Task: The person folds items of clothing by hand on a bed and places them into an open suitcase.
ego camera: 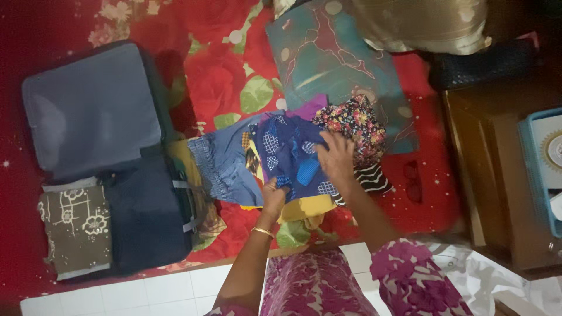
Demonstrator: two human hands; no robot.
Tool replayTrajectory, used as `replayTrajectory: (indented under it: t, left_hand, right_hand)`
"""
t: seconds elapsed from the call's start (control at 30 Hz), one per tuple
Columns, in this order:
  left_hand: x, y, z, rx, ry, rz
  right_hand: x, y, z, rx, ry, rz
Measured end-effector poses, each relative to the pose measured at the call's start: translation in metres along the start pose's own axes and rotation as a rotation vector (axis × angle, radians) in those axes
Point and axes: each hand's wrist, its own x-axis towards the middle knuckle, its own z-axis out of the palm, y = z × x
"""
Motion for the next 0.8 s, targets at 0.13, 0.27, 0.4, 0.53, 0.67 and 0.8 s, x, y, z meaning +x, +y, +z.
replayTrajectory:
  t: [0.13, 0.27, 0.4, 0.53, 0.67, 0.8]
  left_hand:
    - [-0.004, -0.005, 0.001, -0.077, 0.008, -0.027]
    - [-0.007, -0.007, 0.001, 0.1, 0.015, 0.005]
    - [-0.005, 0.004, 0.008, 0.145, 0.005, -0.01]
    - [0.009, 0.018, 0.007, 0.233, 0.017, -0.008]
    - [0.038, 0.024, 0.006, 0.457, 0.091, 0.142]
    - [0.049, 0.036, 0.013, 0.347, 0.056, 0.113]
  right_hand:
    - [0.015, 0.045, 0.012, 0.152, -0.298, 0.641]
    - [0.005, 0.053, 0.005, 0.155, -0.031, 0.318]
    - [-0.001, 0.036, 0.007, 0.142, -0.131, 0.154]
    - [0.007, 0.037, 0.019, 0.121, -0.169, 0.258]
    - [0.026, 0.046, 0.035, 0.171, -0.332, 0.456]
    - [0.023, 0.046, 0.045, 0.168, -0.369, 0.489]
